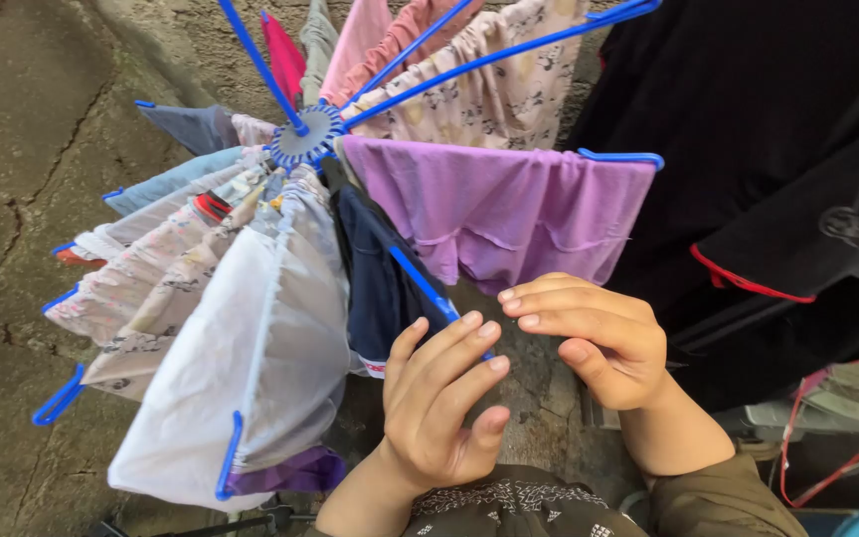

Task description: The person takes wet clothes from a blue basin and hangs them on a blue radial drying rack. They handle a dark floral garment, a purple cloth, and a white cloth, spreading each on the rack arms to dry.

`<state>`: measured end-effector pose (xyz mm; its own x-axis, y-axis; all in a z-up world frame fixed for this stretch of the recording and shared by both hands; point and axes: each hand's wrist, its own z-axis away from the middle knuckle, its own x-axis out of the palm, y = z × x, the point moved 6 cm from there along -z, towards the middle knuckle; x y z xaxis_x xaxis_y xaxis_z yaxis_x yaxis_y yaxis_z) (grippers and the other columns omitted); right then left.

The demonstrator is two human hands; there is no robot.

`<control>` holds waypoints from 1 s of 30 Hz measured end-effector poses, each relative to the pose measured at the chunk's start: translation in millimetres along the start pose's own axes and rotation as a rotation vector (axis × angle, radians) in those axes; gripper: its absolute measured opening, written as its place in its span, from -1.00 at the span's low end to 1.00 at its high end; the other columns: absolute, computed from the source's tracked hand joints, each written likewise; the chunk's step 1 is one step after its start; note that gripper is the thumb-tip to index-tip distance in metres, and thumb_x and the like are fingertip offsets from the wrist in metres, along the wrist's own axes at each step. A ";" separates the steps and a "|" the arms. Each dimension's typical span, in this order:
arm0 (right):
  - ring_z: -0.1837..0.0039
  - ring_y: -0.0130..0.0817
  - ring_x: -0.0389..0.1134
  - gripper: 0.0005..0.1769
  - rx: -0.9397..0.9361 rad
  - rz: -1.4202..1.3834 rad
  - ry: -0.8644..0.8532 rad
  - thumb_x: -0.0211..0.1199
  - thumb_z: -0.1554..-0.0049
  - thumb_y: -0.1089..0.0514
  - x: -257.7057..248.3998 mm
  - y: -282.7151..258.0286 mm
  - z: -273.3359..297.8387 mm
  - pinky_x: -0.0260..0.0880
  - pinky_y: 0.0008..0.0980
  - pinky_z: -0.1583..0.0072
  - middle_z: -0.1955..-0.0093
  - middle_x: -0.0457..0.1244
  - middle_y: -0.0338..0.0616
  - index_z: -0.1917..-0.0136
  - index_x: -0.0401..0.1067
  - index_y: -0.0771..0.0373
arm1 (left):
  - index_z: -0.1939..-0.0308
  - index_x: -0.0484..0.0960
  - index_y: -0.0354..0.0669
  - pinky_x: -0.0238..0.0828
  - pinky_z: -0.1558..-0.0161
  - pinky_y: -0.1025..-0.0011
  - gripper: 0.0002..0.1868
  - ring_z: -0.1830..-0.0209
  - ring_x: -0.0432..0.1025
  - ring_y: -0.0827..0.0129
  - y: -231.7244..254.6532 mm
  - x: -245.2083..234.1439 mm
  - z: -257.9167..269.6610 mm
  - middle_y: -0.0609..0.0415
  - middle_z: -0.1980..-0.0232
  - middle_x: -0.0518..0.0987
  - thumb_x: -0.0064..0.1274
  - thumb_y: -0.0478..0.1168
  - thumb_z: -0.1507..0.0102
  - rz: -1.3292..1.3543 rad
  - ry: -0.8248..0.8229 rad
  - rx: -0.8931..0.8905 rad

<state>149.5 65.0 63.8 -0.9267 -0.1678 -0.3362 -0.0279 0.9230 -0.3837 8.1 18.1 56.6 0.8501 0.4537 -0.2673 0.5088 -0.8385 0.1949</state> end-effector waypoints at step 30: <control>-0.04 0.01 0.37 -0.73 0.097 0.242 0.082 -0.09 -0.15 0.18 -86.7 -98.1 92.1 0.43 -0.15 -0.08 0.04 0.27 0.18 0.04 0.32 0.42 | 0.23 0.51 -0.14 -0.05 -0.25 0.20 -0.77 0.11 0.53 0.19 112.1 67.5 28.5 -0.02 0.13 0.57 -0.27 -0.17 -0.26 0.066 -0.013 0.103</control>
<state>267.1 -42.9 51.4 -0.9293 0.0856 -0.3593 0.2303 0.8948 -0.3825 118.6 -53.9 33.5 0.8793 0.3929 -0.2690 0.4344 -0.8933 0.1151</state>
